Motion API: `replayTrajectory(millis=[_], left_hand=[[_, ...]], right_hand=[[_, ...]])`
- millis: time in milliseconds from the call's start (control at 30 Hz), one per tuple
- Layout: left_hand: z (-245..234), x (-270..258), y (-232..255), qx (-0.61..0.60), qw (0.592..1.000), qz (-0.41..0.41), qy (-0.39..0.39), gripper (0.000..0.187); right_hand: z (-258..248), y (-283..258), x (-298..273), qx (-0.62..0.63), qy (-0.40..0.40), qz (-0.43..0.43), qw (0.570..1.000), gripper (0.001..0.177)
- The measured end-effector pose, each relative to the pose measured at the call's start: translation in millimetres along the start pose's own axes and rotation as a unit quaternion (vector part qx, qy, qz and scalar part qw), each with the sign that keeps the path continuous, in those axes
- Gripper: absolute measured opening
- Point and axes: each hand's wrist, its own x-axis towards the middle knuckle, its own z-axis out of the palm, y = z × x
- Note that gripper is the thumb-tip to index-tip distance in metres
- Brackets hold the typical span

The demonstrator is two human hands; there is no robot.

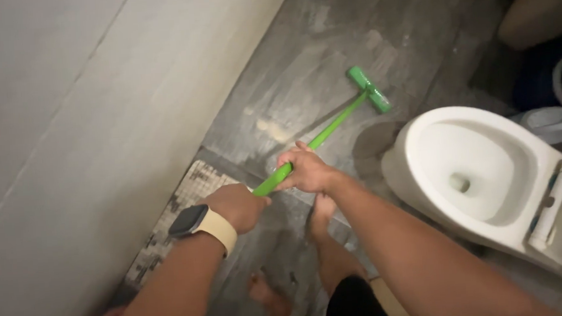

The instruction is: Scrubbing a bathroom floor using a brush and spray cleaning solution.

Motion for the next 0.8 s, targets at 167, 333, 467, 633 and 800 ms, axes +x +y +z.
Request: replayTrajectory(millis=[167,333,467,633,800], left_hand=[[-39,45,26,-0.008,1.0,0.018,0.009,0.044],[-70,46,32,0.01,1.0,0.018,0.01,0.044],[-63,25,-15,-0.007,0.999,-0.034,-0.004,0.045],[-103,-46,-53,0.055,0.995,-0.063,-0.054,0.04],[-104,-67,-44,-0.01,0.992,-0.124,-0.023,0.044]], right_hand=[[-49,40,16,-0.038,-0.01,0.035,0.999,0.043],[-67,44,26,-0.029,-0.037,0.058,0.997,0.042],[-48,-4,43,-0.031,-0.017,0.036,0.999,0.043],[-26,-89,70,-0.03,-0.055,0.054,0.997,0.052],[-9,-75,66,0.008,-0.014,0.034,0.999,0.054]])
